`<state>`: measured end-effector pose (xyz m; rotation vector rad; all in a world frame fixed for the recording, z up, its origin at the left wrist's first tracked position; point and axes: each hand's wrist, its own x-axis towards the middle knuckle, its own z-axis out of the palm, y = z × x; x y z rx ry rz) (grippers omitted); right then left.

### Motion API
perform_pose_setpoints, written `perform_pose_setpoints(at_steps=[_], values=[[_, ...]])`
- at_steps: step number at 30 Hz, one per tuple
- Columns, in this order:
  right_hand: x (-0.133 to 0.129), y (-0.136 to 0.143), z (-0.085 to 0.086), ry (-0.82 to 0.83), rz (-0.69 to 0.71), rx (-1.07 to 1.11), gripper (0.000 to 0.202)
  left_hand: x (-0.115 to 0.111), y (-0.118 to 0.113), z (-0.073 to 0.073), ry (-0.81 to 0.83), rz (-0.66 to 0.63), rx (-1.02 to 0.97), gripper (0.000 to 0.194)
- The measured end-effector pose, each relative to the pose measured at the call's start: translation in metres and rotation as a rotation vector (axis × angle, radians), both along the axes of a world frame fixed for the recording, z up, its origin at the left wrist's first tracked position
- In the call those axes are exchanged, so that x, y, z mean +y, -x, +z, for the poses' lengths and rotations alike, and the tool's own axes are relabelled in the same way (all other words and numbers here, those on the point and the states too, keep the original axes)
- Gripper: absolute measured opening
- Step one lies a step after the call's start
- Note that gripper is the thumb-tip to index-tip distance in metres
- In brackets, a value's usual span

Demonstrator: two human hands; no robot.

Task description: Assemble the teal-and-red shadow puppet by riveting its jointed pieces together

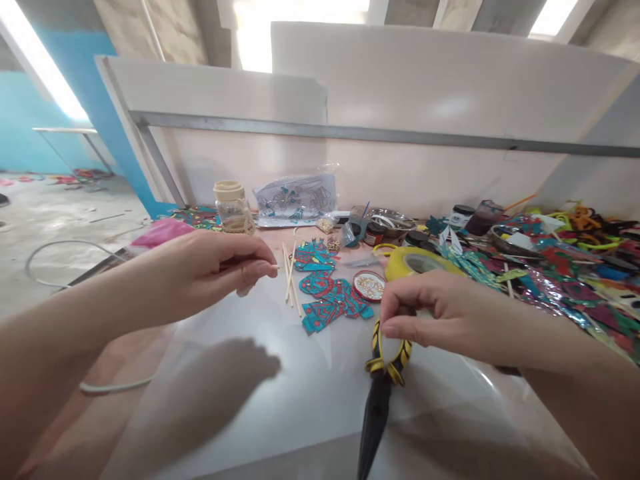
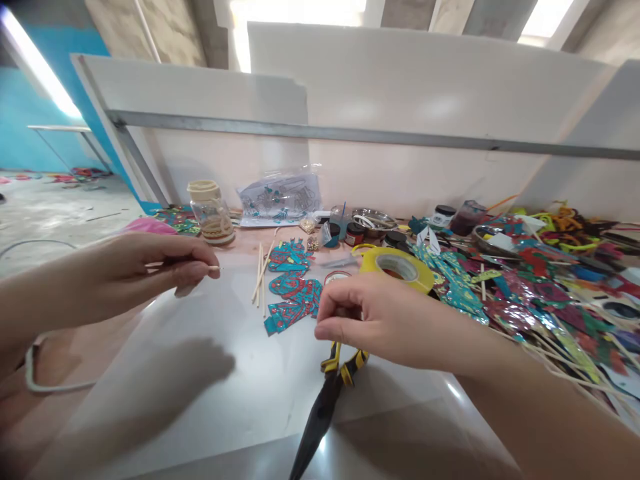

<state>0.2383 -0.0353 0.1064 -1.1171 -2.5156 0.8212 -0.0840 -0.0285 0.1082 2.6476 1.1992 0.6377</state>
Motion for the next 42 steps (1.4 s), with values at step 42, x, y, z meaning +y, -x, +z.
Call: perform_pose_setpoints(at_steps=[42], values=[[0.055,0.041,-0.094,-0.203,-0.097,0.193,0.032,0.033,-0.074,-0.107,-0.148,-0.001,-0.066,0.022]])
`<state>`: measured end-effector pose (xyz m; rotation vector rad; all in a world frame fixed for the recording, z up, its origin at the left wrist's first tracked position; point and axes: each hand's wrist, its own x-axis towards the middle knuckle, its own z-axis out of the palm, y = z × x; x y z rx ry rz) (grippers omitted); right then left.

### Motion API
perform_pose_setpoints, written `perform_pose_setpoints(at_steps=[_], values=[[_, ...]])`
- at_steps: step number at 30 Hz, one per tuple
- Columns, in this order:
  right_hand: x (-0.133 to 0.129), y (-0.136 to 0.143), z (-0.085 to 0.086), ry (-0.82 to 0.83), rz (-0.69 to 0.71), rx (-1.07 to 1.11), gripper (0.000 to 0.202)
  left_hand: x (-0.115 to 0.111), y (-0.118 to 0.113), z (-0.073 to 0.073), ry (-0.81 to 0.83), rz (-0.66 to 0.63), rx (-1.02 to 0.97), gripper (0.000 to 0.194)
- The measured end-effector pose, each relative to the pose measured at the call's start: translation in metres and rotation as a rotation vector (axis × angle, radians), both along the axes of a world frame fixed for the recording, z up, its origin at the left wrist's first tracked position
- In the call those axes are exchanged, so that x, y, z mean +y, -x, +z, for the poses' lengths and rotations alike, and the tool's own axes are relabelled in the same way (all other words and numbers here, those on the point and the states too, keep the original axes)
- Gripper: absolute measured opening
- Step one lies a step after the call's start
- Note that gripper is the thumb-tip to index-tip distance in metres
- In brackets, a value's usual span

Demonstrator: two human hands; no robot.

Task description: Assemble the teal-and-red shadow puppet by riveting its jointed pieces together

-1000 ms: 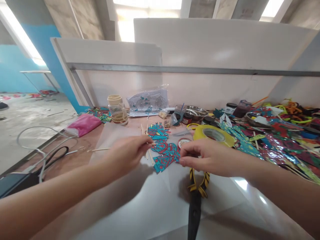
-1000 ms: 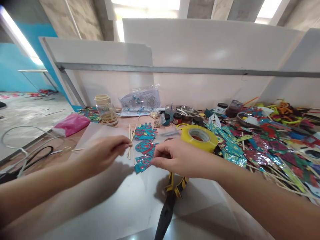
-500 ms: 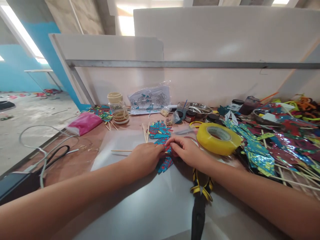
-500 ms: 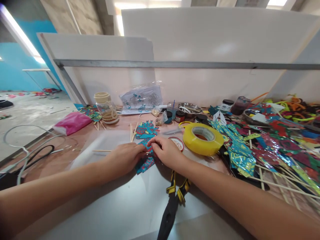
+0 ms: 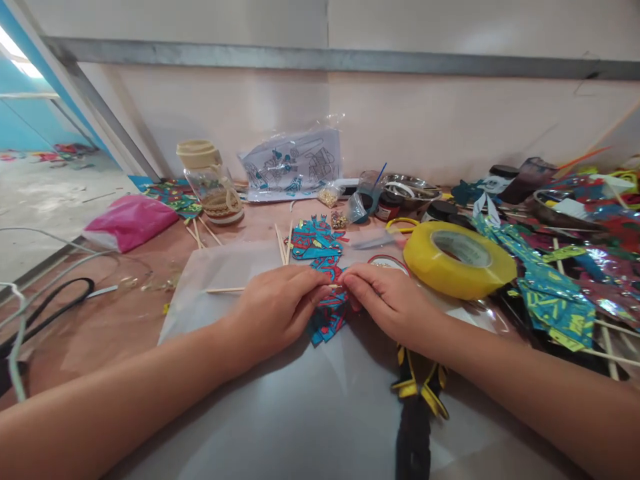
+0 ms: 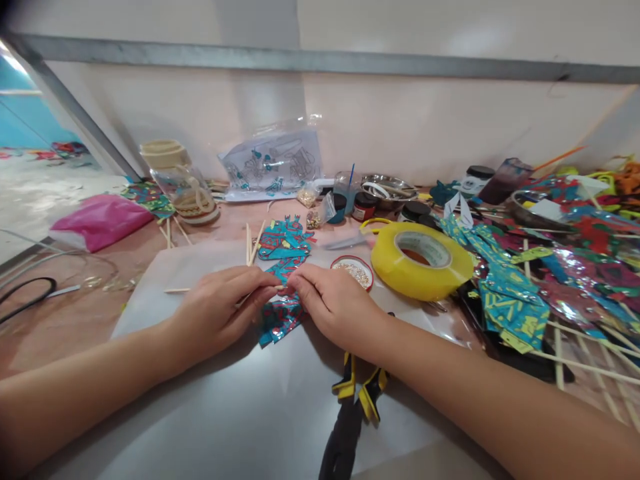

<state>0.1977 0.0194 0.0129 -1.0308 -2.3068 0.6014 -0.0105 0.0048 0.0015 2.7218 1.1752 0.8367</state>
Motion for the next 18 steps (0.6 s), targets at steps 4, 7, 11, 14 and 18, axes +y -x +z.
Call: perform_pose_setpoints(at_steps=[4,7,11,14,18], values=[[-0.006,0.0,0.001,0.033,-0.018,0.07,0.016,-0.003,0.002,-0.003,-0.059,-0.028,-0.001,0.02],[-0.01,0.001,0.001,0.035,-0.048,0.057,0.014,-0.003,0.002,-0.002,-0.07,-0.03,-0.003,0.019],[-0.013,0.002,0.003,-0.029,-0.009,0.004,0.015,-0.003,0.0,-0.003,-0.081,-0.029,-0.002,0.02],[-0.014,0.002,0.002,-0.091,0.01,-0.004,0.015,-0.004,0.0,-0.005,-0.112,-0.016,0.008,0.022],[-0.014,0.001,0.0,-0.15,0.011,-0.01,0.016,-0.005,0.001,-0.006,-0.13,-0.02,0.009,0.022]])
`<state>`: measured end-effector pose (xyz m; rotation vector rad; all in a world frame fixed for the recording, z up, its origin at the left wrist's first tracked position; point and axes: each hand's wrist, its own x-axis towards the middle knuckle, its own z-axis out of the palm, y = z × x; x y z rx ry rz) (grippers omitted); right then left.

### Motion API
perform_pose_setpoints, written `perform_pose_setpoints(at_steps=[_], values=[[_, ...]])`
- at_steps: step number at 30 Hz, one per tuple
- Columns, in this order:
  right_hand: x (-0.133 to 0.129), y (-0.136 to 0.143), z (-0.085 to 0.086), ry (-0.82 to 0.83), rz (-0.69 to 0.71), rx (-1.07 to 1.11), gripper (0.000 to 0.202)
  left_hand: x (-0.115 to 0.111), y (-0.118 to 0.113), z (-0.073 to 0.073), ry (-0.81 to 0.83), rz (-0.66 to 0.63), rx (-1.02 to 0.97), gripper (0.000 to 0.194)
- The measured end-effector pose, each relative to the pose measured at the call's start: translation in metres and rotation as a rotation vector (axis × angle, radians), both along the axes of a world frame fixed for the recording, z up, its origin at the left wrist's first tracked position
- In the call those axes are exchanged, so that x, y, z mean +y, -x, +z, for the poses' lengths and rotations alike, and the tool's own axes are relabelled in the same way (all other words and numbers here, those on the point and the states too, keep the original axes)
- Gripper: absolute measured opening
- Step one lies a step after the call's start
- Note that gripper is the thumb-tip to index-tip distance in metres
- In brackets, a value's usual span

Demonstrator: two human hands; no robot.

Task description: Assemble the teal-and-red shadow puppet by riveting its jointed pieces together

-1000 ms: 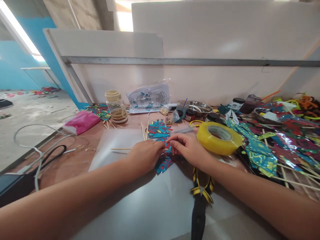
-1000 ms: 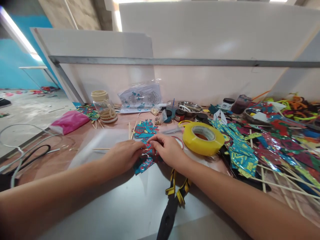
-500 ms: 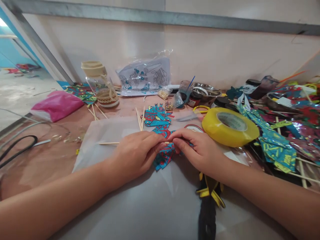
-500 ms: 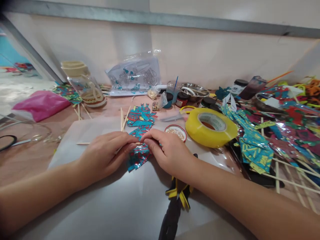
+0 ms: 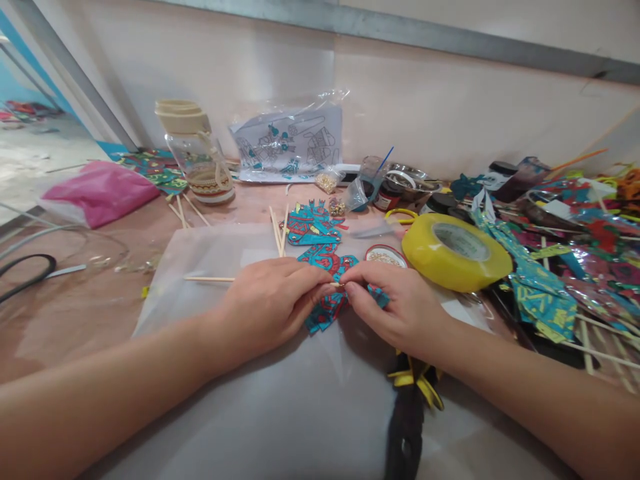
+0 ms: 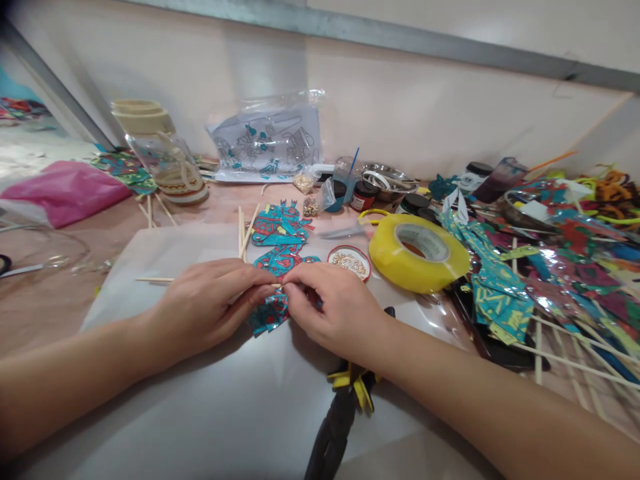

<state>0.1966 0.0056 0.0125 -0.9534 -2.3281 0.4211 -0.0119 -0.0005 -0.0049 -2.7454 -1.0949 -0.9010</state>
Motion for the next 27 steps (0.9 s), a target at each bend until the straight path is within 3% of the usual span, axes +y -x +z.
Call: perform_pose_setpoints(at_steps=[14,27], values=[[0.0003,0.0014,-0.0032,-0.027,-0.046,0.009,0.012,-0.0008,-0.0013,0.0003,0.001,0.048,0.01,0.025],[-0.002,0.0023,-0.0015,-0.015,-0.081,0.036,0.007,-0.0008,-0.0022,-0.0017,-0.014,-0.019,-0.024,0.017]])
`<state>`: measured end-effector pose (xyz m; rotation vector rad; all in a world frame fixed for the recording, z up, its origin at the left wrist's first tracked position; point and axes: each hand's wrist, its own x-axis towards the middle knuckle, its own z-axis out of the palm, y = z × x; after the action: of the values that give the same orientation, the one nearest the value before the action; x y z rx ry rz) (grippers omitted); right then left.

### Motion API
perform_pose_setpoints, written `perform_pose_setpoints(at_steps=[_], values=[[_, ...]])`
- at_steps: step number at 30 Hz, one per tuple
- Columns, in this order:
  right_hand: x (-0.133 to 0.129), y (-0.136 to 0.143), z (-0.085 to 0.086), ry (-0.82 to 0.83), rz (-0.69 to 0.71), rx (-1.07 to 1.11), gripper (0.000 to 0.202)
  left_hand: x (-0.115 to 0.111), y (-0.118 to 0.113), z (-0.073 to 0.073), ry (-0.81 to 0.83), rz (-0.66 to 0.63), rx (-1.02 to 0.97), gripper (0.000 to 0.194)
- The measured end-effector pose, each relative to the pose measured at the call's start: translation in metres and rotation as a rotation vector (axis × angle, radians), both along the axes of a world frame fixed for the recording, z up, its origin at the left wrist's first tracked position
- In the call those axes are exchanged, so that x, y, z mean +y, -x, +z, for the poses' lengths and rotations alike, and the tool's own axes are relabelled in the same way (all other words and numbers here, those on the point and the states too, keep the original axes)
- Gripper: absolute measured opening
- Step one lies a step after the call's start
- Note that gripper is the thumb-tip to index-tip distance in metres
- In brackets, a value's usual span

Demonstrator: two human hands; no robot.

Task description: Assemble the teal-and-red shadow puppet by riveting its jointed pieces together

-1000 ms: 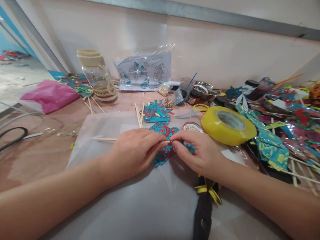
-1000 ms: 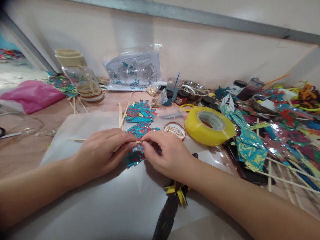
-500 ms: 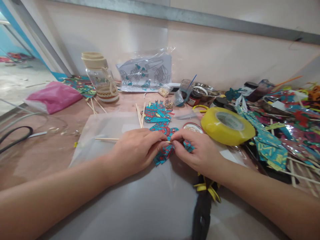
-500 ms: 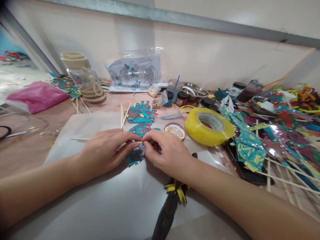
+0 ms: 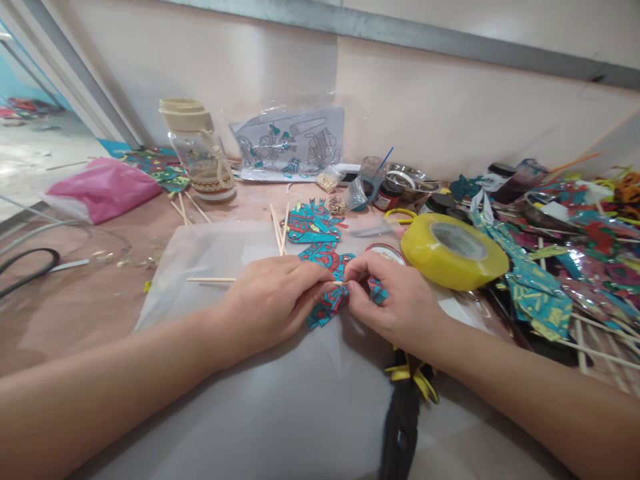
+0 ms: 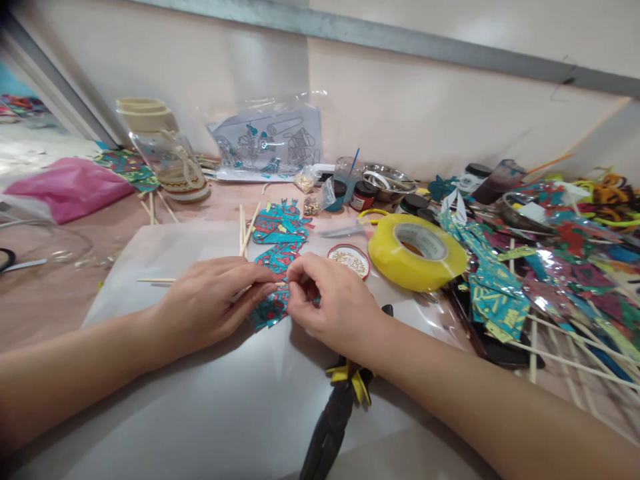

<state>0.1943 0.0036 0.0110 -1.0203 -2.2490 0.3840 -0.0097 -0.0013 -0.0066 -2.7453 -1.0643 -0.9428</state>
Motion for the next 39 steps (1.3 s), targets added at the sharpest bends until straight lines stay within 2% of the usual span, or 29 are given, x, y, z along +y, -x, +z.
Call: perform_pose_setpoints(at_steps=[7,14,17,20,23,29,33,36,39], values=[[-0.0002,0.0029,0.0011,0.294,-0.009,0.083,0.005,-0.0005,-0.0016,-0.0014,-0.095,0.01,0.008,0.016],[-0.0019,0.0052,0.003,0.678,-0.009,0.254,0.007,-0.0046,0.001,0.0015,-0.221,0.005,0.113,0.016],[-0.0022,0.0058,0.003,0.723,-0.011,0.272,0.007,-0.004,0.001,0.0011,-0.217,0.022,0.117,0.015],[-0.0027,0.0053,0.0022,0.652,-0.005,0.28,0.007,-0.0028,-0.0013,0.0013,-0.17,0.057,0.057,0.018],[-0.0044,0.0038,0.0017,0.493,-0.003,0.262,0.007,-0.0031,-0.0027,0.0025,-0.1,0.063,0.022,0.023],[-0.0094,0.0012,0.0033,0.142,-0.002,0.066,0.006,-0.0049,-0.0008,0.0027,-0.051,0.052,0.009,0.027],[-0.008,-0.0002,0.0025,-0.045,0.052,-0.03,0.011,-0.0043,-0.0003,0.0013,-0.01,0.02,0.003,0.025],[-0.0066,-0.0008,0.0011,-0.133,0.082,-0.083,0.014,-0.0045,-0.0002,0.0011,0.031,0.001,0.008,0.024],[-0.0067,-0.0001,0.0002,-0.159,0.087,-0.102,0.017,-0.005,-0.0002,0.0011,0.006,-0.021,0.013,0.024]])
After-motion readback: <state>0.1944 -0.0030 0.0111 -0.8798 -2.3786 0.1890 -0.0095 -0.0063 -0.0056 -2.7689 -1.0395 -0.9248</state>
